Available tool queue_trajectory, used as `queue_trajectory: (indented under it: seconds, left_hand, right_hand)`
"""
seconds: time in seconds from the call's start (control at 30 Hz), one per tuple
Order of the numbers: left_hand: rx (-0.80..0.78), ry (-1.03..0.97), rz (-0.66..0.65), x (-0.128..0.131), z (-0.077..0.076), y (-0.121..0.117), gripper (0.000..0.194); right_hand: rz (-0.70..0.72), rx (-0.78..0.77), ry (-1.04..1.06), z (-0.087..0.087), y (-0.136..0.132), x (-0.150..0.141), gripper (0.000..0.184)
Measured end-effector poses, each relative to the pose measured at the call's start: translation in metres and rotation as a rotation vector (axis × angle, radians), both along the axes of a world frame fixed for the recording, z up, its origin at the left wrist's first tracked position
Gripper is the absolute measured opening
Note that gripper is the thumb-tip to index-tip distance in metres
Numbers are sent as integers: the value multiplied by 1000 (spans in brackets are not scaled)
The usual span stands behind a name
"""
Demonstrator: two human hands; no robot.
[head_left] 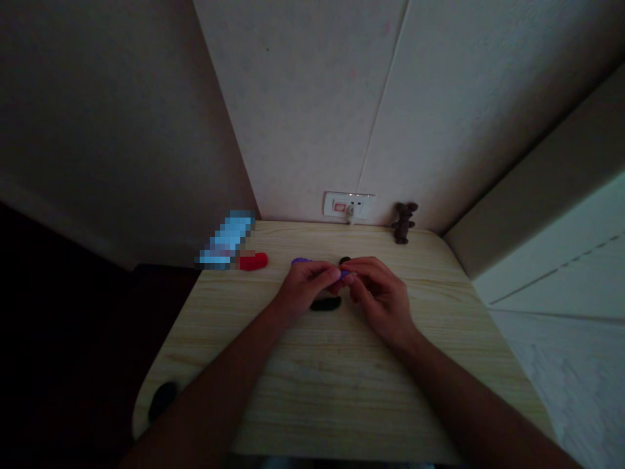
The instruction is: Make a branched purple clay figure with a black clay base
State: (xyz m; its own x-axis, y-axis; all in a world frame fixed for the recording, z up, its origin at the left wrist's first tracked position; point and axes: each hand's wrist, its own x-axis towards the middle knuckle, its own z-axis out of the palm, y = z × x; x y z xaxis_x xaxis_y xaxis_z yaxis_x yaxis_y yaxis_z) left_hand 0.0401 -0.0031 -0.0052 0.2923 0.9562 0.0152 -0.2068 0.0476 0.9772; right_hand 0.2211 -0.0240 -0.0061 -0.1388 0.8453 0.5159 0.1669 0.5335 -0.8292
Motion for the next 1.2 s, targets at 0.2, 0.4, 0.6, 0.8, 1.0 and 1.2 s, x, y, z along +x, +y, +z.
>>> queue_trajectory:
  seconds: [0.2, 0.4, 0.6, 0.8, 1.0, 1.2]
  left_hand:
    - [68, 59, 24, -1, -1, 1, 32]
    - [-10, -81, -14, 0, -6, 2, 34]
    - [-46, -180, 72, -1, -3, 3, 34]
    - [23, -64, 118, -1, 2, 1, 32]
    - [34, -93, 114, -1, 1, 1, 41]
    - [82, -85, 152, -2, 2, 1, 29]
  right_hand:
    - [-2, -44, 10, 0, 0, 0, 16]
    - [-24, -130, 80, 1, 3, 2, 17]
    - [-39, -319, 228, 5, 6, 5, 23]
    - [-20, -319, 252, 1, 7, 4, 30]
    - [-28, -326, 225, 2, 10, 5, 25]
    - [-1, -284, 243, 1, 11, 8, 22]
